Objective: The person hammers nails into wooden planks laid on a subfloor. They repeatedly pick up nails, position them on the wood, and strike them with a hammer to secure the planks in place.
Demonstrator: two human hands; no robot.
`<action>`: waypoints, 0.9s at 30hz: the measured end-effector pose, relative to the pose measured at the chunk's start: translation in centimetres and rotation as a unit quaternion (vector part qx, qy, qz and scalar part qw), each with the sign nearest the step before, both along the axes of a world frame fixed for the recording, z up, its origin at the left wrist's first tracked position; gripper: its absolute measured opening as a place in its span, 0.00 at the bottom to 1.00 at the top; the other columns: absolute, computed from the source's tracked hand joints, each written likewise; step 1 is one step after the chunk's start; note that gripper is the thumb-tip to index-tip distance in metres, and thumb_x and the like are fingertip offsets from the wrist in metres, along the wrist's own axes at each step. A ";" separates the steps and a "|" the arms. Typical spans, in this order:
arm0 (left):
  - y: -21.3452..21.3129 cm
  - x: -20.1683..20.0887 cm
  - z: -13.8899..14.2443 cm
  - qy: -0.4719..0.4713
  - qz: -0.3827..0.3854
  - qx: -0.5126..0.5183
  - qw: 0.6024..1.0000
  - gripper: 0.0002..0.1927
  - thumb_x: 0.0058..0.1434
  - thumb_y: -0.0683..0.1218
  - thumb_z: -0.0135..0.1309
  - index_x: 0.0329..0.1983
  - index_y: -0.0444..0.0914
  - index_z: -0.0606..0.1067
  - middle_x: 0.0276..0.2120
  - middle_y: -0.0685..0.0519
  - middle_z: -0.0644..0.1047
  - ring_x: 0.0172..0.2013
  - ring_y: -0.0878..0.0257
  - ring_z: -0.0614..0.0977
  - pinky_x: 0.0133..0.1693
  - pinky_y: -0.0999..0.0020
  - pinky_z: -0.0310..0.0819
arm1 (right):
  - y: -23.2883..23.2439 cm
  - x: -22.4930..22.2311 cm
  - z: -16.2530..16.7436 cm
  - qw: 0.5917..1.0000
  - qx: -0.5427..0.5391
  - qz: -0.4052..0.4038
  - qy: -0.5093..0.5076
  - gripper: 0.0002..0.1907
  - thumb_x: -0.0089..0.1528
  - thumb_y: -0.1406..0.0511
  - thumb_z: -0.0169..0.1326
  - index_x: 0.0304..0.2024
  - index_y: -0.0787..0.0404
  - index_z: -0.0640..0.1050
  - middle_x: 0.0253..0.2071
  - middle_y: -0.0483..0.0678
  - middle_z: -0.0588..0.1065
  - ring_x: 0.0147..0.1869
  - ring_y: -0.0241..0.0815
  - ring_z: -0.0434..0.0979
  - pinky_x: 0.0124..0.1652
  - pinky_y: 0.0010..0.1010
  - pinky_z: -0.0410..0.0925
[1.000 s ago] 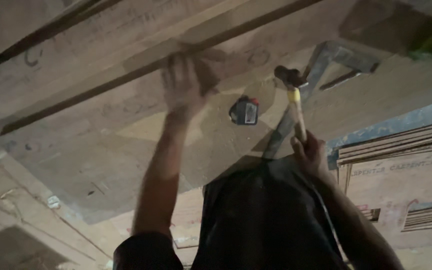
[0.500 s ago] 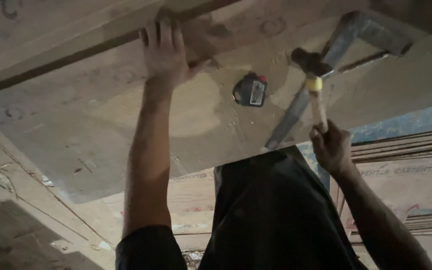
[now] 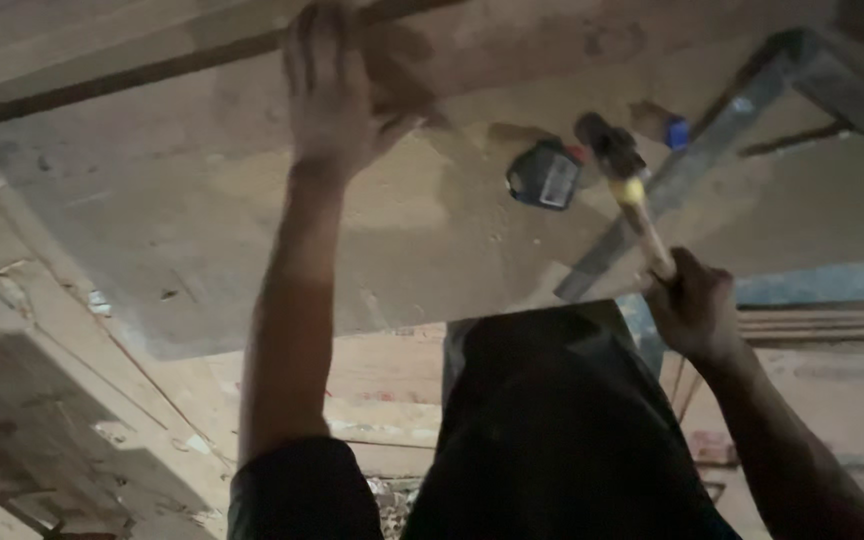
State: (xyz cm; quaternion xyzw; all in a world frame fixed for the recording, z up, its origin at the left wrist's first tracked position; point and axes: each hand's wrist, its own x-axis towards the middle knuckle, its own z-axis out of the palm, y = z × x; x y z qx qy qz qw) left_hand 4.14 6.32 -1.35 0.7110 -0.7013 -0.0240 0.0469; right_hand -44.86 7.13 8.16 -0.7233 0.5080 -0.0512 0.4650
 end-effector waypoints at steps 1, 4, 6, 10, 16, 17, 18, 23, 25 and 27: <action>0.9 1.6 0.6 -0.013 0.013 0.014 1.000 0.75 0.45 0.77 0.71 0.78 0.31 0.45 0.73 0.34 0.48 0.71 0.32 0.53 0.68 0.31 0.50 | 0.1 0.1 0.4 1.000 -0.007 0.001 0.004 0.13 0.65 0.62 0.55 0.40 0.68 0.73 0.17 0.52 0.65 0.18 0.40 0.65 0.22 0.37 0.60; 3.0 5.4 1.0 -0.002 0.064 0.097 0.993 0.73 0.49 0.75 0.73 0.78 0.31 0.46 0.75 0.35 0.49 0.72 0.32 0.53 0.69 0.31 0.52 | 0.7 0.4 0.8 1.000 -0.001 -0.008 0.011 0.13 0.66 0.62 0.55 0.38 0.67 0.73 0.18 0.53 0.65 0.19 0.41 0.65 0.24 0.37 0.61; 3.5 6.9 0.0 0.004 0.066 0.124 0.990 0.71 0.50 0.74 0.72 0.78 0.31 0.47 0.75 0.36 0.50 0.73 0.32 0.53 0.70 0.31 0.53 | 1.5 0.5 0.7 0.999 0.017 -0.022 0.029 0.13 0.67 0.61 0.55 0.37 0.66 0.73 0.18 0.53 0.66 0.19 0.41 0.66 0.25 0.37 0.61; 3.5 8.7 -2.4 -0.047 -0.005 0.045 0.998 0.73 0.45 0.76 0.67 0.78 0.31 0.46 0.73 0.35 0.50 0.74 0.32 0.51 0.69 0.29 0.54 | 3.0 -0.3 -0.2 0.998 0.030 -0.034 0.036 0.13 0.67 0.60 0.55 0.38 0.66 0.74 0.18 0.51 0.66 0.20 0.39 0.66 0.25 0.36 0.61; 3.9 10.1 -3.5 -0.073 -0.055 -0.005 0.996 0.72 0.46 0.77 0.62 0.80 0.31 0.45 0.74 0.36 0.49 0.75 0.32 0.51 0.72 0.28 0.51 | 4.6 -1.9 -0.6 0.998 0.017 -0.048 0.028 0.15 0.69 0.60 0.53 0.42 0.68 0.74 0.20 0.48 0.68 0.22 0.35 0.67 0.24 0.33 0.61; 3.9 10.1 -3.4 -0.075 -0.051 -0.001 0.996 0.72 0.46 0.77 0.61 0.79 0.31 0.45 0.74 0.36 0.49 0.74 0.31 0.51 0.71 0.27 0.51 | 4.8 -2.0 -0.5 0.998 0.018 -0.055 0.012 0.15 0.69 0.60 0.52 0.43 0.68 0.74 0.20 0.47 0.69 0.23 0.35 0.67 0.24 0.32 0.61; 3.9 10.1 -3.4 -0.077 -0.048 0.002 0.996 0.72 0.46 0.78 0.61 0.79 0.31 0.45 0.73 0.35 0.49 0.74 0.30 0.52 0.71 0.27 0.50 | 4.9 -1.9 -0.5 0.998 0.016 -0.054 0.023 0.14 0.70 0.60 0.52 0.41 0.67 0.74 0.21 0.47 0.69 0.23 0.35 0.68 0.25 0.32 0.62; 3.4 9.6 -2.7 -0.038 -0.038 -0.007 0.999 0.68 0.47 0.79 0.60 0.78 0.34 0.51 0.74 0.37 0.54 0.71 0.32 0.56 0.66 0.25 0.51 | 4.1 -0.8 0.2 0.995 0.022 -0.099 0.020 0.15 0.71 0.58 0.51 0.39 0.65 0.74 0.21 0.46 0.68 0.24 0.36 0.68 0.26 0.31 0.63; 3.6 9.6 -2.4 -0.064 -0.041 0.003 0.997 0.67 0.47 0.82 0.58 0.77 0.35 0.54 0.71 0.37 0.56 0.70 0.32 0.58 0.64 0.22 0.52 | 3.0 -0.2 0.6 0.994 0.010 -0.102 0.042 0.15 0.70 0.59 0.51 0.39 0.66 0.74 0.20 0.47 0.67 0.23 0.36 0.68 0.25 0.32 0.63; 4.1 9.5 -2.1 -0.075 -0.033 0.023 0.996 0.66 0.48 0.83 0.58 0.76 0.36 0.57 0.68 0.38 0.58 0.69 0.31 0.60 0.63 0.21 0.54 | 1.7 0.3 1.2 0.994 -0.003 -0.098 0.048 0.15 0.70 0.59 0.51 0.38 0.66 0.73 0.20 0.46 0.68 0.23 0.34 0.69 0.25 0.31 0.63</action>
